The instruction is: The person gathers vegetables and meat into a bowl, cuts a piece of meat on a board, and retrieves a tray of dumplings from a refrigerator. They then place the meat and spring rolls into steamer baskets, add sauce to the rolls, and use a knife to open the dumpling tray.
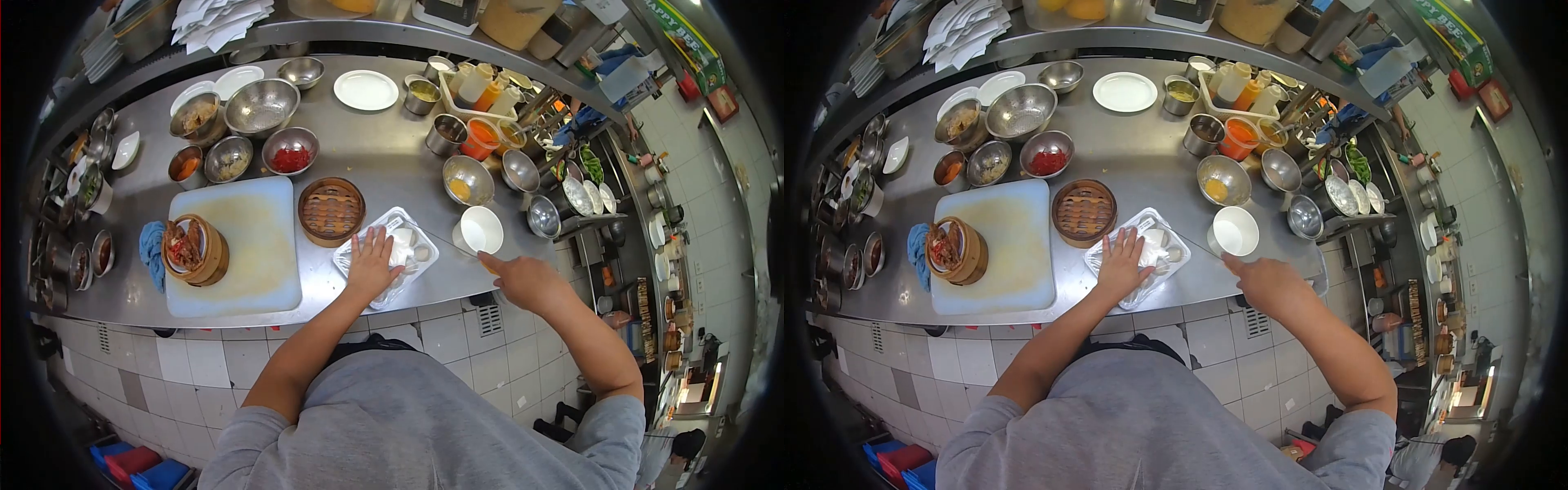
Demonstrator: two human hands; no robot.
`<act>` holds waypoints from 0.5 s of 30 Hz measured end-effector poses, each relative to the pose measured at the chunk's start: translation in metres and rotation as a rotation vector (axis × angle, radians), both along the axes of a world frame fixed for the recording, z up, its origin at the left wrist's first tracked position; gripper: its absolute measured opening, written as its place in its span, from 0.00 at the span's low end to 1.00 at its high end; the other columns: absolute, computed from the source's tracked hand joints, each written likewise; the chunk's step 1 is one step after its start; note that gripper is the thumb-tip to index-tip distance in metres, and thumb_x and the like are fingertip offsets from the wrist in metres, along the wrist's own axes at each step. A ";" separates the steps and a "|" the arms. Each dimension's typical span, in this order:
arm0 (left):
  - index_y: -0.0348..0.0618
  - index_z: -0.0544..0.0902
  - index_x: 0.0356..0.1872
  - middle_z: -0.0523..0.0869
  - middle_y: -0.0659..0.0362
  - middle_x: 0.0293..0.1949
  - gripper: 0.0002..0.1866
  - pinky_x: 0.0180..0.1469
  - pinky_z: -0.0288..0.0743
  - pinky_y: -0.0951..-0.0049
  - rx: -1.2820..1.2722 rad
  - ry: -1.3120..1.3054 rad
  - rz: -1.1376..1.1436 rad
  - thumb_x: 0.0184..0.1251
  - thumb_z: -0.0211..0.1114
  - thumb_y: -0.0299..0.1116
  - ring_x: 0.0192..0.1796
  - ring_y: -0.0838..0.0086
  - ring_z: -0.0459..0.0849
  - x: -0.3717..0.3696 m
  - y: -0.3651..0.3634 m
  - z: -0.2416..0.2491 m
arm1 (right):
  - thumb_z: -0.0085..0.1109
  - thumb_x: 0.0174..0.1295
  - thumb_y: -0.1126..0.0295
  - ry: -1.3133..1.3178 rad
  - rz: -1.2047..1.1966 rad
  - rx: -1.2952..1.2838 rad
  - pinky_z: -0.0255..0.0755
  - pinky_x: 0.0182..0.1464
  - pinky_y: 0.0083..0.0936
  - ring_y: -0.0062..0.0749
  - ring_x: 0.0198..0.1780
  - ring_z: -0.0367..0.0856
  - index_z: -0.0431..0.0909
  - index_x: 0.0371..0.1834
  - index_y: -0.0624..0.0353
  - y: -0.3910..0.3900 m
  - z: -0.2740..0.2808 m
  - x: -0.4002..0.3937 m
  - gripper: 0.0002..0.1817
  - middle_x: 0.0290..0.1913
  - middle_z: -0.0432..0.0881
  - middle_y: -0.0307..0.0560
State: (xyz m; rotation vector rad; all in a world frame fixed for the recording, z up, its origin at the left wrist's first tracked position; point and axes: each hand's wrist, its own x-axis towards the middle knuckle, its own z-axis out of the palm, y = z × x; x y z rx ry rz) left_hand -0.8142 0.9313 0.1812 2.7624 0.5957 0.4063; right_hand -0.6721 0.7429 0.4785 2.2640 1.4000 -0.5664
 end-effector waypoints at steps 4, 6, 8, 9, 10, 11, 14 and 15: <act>0.40 0.69 0.70 0.60 0.49 0.76 0.40 0.75 0.36 0.35 0.004 -0.005 0.019 0.66 0.58 0.60 0.79 0.50 0.51 -0.001 0.000 0.001 | 0.56 0.68 0.62 0.010 -0.090 -0.047 0.78 0.47 0.48 0.53 0.45 0.85 0.60 0.76 0.39 -0.008 0.005 -0.012 0.32 0.41 0.86 0.56; 0.40 0.68 0.71 0.59 0.49 0.76 0.41 0.75 0.35 0.35 0.007 0.010 0.026 0.65 0.58 0.60 0.79 0.49 0.50 0.000 0.001 0.003 | 0.56 0.68 0.62 0.004 -0.107 -0.045 0.78 0.47 0.48 0.54 0.44 0.85 0.59 0.76 0.39 -0.018 0.006 -0.013 0.32 0.41 0.86 0.56; 0.40 0.68 0.71 0.59 0.50 0.76 0.41 0.75 0.35 0.36 0.008 0.032 0.023 0.65 0.58 0.61 0.79 0.49 0.49 0.000 0.001 0.002 | 0.57 0.68 0.61 0.009 -0.122 -0.026 0.78 0.47 0.48 0.55 0.44 0.85 0.59 0.76 0.38 -0.032 0.011 -0.015 0.32 0.41 0.86 0.57; 0.40 0.68 0.71 0.59 0.50 0.76 0.41 0.75 0.35 0.35 0.011 0.033 0.025 0.65 0.58 0.60 0.79 0.49 0.49 0.000 0.001 0.001 | 0.57 0.68 0.61 0.011 -0.135 -0.030 0.78 0.47 0.48 0.55 0.44 0.85 0.59 0.76 0.38 -0.041 0.012 -0.016 0.32 0.41 0.86 0.57; 0.40 0.67 0.72 0.59 0.50 0.77 0.42 0.75 0.34 0.35 0.016 0.032 0.028 0.65 0.59 0.60 0.80 0.49 0.49 0.000 0.000 0.000 | 0.57 0.68 0.61 0.019 -0.146 -0.025 0.77 0.47 0.48 0.55 0.44 0.85 0.59 0.76 0.38 -0.049 0.014 -0.016 0.33 0.41 0.86 0.58; 0.40 0.67 0.72 0.59 0.50 0.77 0.42 0.75 0.34 0.35 0.015 0.032 0.017 0.65 0.59 0.60 0.80 0.49 0.49 0.001 0.000 0.001 | 0.57 0.68 0.62 0.027 -0.157 -0.019 0.77 0.47 0.48 0.55 0.43 0.85 0.59 0.76 0.37 -0.054 0.017 -0.017 0.33 0.41 0.86 0.58; 0.39 0.67 0.72 0.59 0.50 0.76 0.42 0.75 0.34 0.35 0.030 0.035 0.016 0.65 0.59 0.60 0.79 0.49 0.49 0.000 0.000 0.003 | 0.57 0.67 0.63 0.012 -0.235 -0.120 0.79 0.48 0.46 0.53 0.45 0.85 0.62 0.74 0.38 -0.061 0.031 -0.025 0.31 0.42 0.85 0.59; 0.39 0.67 0.72 0.59 0.49 0.76 0.42 0.75 0.34 0.35 0.029 0.039 0.017 0.66 0.59 0.60 0.79 0.48 0.49 0.000 0.000 0.004 | 0.57 0.67 0.63 0.012 -0.245 -0.116 0.79 0.48 0.46 0.53 0.45 0.85 0.62 0.74 0.38 -0.064 0.037 -0.026 0.31 0.42 0.85 0.59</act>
